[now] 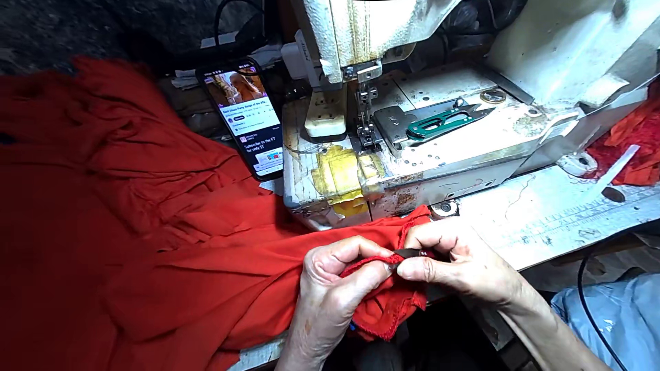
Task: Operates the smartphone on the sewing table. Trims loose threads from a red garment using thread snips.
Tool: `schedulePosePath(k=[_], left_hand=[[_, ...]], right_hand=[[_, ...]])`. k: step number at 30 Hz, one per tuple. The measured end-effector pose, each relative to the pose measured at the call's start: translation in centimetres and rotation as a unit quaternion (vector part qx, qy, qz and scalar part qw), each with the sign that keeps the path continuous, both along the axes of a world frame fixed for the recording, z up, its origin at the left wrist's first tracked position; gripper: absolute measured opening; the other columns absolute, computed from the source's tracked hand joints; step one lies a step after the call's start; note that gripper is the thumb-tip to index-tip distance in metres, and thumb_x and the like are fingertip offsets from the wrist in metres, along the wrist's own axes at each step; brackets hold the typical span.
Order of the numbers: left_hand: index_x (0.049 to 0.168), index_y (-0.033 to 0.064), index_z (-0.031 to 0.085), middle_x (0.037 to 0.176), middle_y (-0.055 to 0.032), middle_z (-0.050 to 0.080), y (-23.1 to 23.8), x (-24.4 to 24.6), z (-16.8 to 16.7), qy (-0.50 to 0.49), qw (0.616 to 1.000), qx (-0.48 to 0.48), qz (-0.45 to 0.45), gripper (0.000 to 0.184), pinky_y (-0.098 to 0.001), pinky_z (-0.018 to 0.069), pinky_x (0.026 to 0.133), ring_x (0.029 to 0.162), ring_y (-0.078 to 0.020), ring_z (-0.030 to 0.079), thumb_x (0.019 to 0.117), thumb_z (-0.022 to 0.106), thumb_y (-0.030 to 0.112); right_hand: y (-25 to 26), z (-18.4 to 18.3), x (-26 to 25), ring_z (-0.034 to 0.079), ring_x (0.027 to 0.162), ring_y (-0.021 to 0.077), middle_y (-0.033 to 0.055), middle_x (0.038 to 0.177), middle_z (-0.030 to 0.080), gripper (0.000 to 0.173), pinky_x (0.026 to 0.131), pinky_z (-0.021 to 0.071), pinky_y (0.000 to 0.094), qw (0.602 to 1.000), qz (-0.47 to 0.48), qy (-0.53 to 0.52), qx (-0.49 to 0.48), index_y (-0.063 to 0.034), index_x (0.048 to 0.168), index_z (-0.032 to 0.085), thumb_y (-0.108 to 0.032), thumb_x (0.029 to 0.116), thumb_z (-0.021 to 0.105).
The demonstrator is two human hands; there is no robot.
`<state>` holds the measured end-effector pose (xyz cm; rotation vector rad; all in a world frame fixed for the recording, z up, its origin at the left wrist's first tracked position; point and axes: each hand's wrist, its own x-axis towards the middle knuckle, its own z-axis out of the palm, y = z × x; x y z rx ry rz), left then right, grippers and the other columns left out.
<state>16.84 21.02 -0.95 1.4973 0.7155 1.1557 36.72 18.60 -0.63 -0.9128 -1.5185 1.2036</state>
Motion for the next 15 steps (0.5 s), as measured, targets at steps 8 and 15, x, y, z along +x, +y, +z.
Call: schedulePosePath(k=[8,15], left_hand=[[0.081,0.0113,0.076,0.073,-0.0001,0.069,0.0,0.4,-0.2,-0.003,1.000,0.018,0.014,0.005,-0.0165,0.0554,0.061,0.066,-0.0029,0.065,0.0823,0.072,0.009],[0.083,0.0110,0.076,0.072,-0.0002,0.070,-0.7,0.6,-0.1,-0.004,0.999,0.003,0.049,0.004,-0.0172,0.0561,0.058,0.063,-0.0032,0.066,0.0795,0.074,0.012]], right_hand=[[-0.4,-0.4,-0.5,0.047,0.047,-0.0036,-0.0049,0.055,0.054,0.016,0.045,0.0403,0.0116,0.998,-0.020,0.052,-0.005,-0.0074,0.076,0.068,-0.013,0.0898,0.073],[-0.3,0.1,-0.1,0.051,0.051,-0.0048,-0.0063,0.058,0.059,0.013,0.049,0.0445,0.0116,1.000,0.010,0.006,-0.016,-0.0097,0.076,0.071,-0.013,0.0890,0.073]])
